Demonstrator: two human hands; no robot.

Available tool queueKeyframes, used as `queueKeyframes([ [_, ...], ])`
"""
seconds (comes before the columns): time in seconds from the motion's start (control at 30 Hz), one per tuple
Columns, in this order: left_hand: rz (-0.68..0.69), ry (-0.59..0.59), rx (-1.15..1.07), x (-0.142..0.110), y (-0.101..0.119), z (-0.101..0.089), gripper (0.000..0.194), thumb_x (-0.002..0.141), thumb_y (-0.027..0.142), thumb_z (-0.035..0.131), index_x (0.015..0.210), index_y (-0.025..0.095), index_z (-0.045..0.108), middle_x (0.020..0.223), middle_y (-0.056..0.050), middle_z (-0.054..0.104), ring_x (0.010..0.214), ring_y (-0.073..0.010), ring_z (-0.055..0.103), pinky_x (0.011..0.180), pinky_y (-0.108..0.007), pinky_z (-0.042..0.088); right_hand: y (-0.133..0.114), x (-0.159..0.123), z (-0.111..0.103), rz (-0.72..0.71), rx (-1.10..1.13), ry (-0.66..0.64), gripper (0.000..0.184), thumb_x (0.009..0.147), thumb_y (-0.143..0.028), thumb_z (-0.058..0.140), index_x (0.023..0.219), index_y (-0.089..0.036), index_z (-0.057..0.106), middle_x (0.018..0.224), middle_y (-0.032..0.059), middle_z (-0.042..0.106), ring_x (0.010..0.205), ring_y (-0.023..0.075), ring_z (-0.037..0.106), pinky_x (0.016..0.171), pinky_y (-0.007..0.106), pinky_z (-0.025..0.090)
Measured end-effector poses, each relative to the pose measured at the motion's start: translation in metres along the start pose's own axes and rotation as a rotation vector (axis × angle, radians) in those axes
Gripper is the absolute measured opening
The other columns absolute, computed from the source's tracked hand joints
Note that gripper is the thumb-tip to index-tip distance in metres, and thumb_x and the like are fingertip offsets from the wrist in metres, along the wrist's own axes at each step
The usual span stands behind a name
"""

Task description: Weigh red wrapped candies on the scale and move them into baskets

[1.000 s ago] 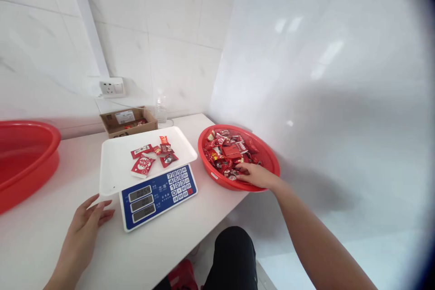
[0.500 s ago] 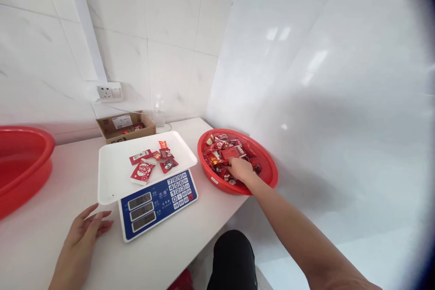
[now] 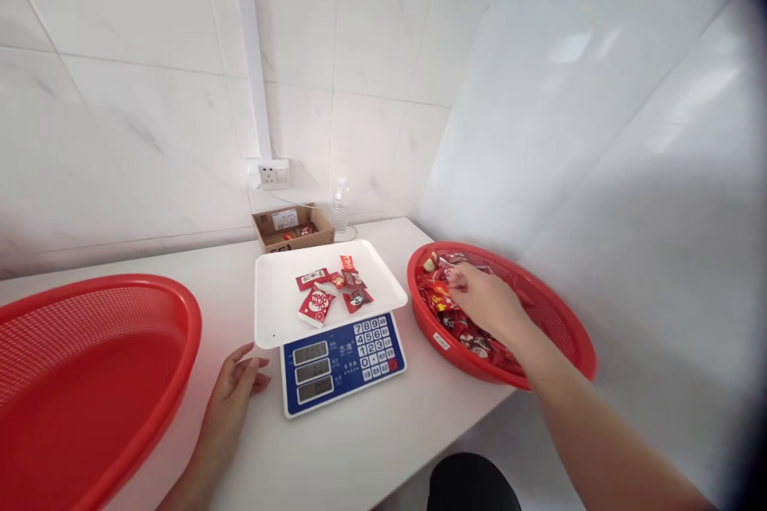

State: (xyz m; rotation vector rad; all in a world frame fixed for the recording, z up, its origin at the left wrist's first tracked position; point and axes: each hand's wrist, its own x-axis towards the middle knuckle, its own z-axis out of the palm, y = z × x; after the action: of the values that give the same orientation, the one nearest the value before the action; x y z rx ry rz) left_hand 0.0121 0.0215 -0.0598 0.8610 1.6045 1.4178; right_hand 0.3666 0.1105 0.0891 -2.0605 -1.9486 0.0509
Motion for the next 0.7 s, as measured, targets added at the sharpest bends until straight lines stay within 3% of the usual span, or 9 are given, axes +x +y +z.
queueKeyframes([
  [0.17, 0.025, 0.003, -0.020, -0.002, 0.001, 0.002, 0.057, 0.066, 0.056, 0.060, 0.112, 0.022, 0.050, 0.091, -0.004, 0.063, 0.071, -0.0175, 0.060, 0.075, -0.039, 0.051, -0.076, 0.008, 0.023, -0.245, 0.428, 0.028, 0.015, 0.077, -0.019, 0.055, 0.091, -0.022, 0.058, 0.094, 0.0009, 0.067, 0.082, 0.0152, 0.062, 0.072, 0.025, 0.044],
  [0.27, 0.060, 0.024, 0.011, -0.006, 0.001, 0.004, 0.056, 0.068, 0.055, 0.057, 0.112, 0.021, 0.049, 0.091, -0.004, 0.062, 0.071, -0.0176, 0.061, 0.077, -0.039, 0.050, -0.096, -0.004, 0.037, -0.346, 0.583, 0.066, 0.021, 0.080, -0.022, 0.053, 0.100, -0.022, 0.058, 0.097, 0.0011, 0.067, 0.081, 0.0140, 0.062, 0.071, 0.025, 0.047],
  [0.33, 0.084, 0.036, 0.032, -0.007, 0.000, 0.004, 0.053, 0.072, 0.055, 0.054, 0.112, 0.021, 0.048, 0.092, -0.004, 0.061, 0.072, -0.0170, 0.061, 0.078, -0.039, 0.050, -0.093, -0.024, 0.050, -0.396, 0.655, 0.106, 0.019, 0.084, -0.026, 0.048, 0.098, -0.021, 0.059, 0.094, 0.0024, 0.067, 0.079, 0.0139, 0.061, 0.070, 0.024, 0.047],
  [0.43, 0.130, 0.065, 0.001, -0.007, -0.003, 0.005, 0.048, 0.076, 0.053, 0.050, 0.111, 0.021, 0.047, 0.092, -0.004, 0.059, 0.070, -0.0150, 0.060, 0.075, -0.036, 0.051, -0.069, -0.066, 0.078, -0.445, 0.686, 0.120, 0.020, 0.087, -0.029, 0.044, 0.093, -0.020, 0.061, 0.088, 0.0046, 0.067, 0.077, 0.0148, 0.061, 0.071, 0.025, 0.048],
  [0.5, 0.168, 0.072, -0.017, -0.006, -0.006, 0.007, 0.047, 0.078, 0.053, 0.048, 0.112, 0.021, 0.046, 0.092, -0.003, 0.058, 0.067, -0.0135, 0.060, 0.069, -0.034, 0.052, -0.049, -0.094, 0.101, -0.426, 0.699, 0.065, 0.022, 0.087, -0.031, 0.044, 0.092, -0.020, 0.061, 0.084, 0.0049, 0.067, 0.071, 0.0149, 0.061, 0.066, 0.024, 0.048],
  [0.57, 0.192, 0.063, -0.011, -0.006, -0.008, 0.008, 0.045, 0.080, 0.052, 0.046, 0.113, 0.021, 0.045, 0.092, -0.003, 0.057, 0.066, -0.0125, 0.059, 0.066, -0.032, 0.053, -0.030, -0.119, 0.122, -0.321, 0.728, -0.015, 0.023, 0.087, -0.035, 0.043, 0.090, -0.020, 0.060, 0.075, 0.0034, 0.065, 0.063, 0.0146, 0.059, 0.060, 0.024, 0.047],
  [0.7, 0.201, 0.057, 0.033, -0.009, -0.010, 0.012, 0.041, 0.081, 0.051, 0.043, 0.109, 0.021, 0.047, 0.084, -0.002, 0.058, 0.062, -0.0123, 0.059, 0.060, -0.030, 0.052, -0.010, -0.143, 0.151, -0.213, 0.762, -0.182, 0.028, 0.086, -0.042, 0.043, 0.086, -0.020, 0.060, 0.060, -0.0002, 0.058, 0.053, 0.0146, 0.055, 0.052, 0.024, 0.046],
])
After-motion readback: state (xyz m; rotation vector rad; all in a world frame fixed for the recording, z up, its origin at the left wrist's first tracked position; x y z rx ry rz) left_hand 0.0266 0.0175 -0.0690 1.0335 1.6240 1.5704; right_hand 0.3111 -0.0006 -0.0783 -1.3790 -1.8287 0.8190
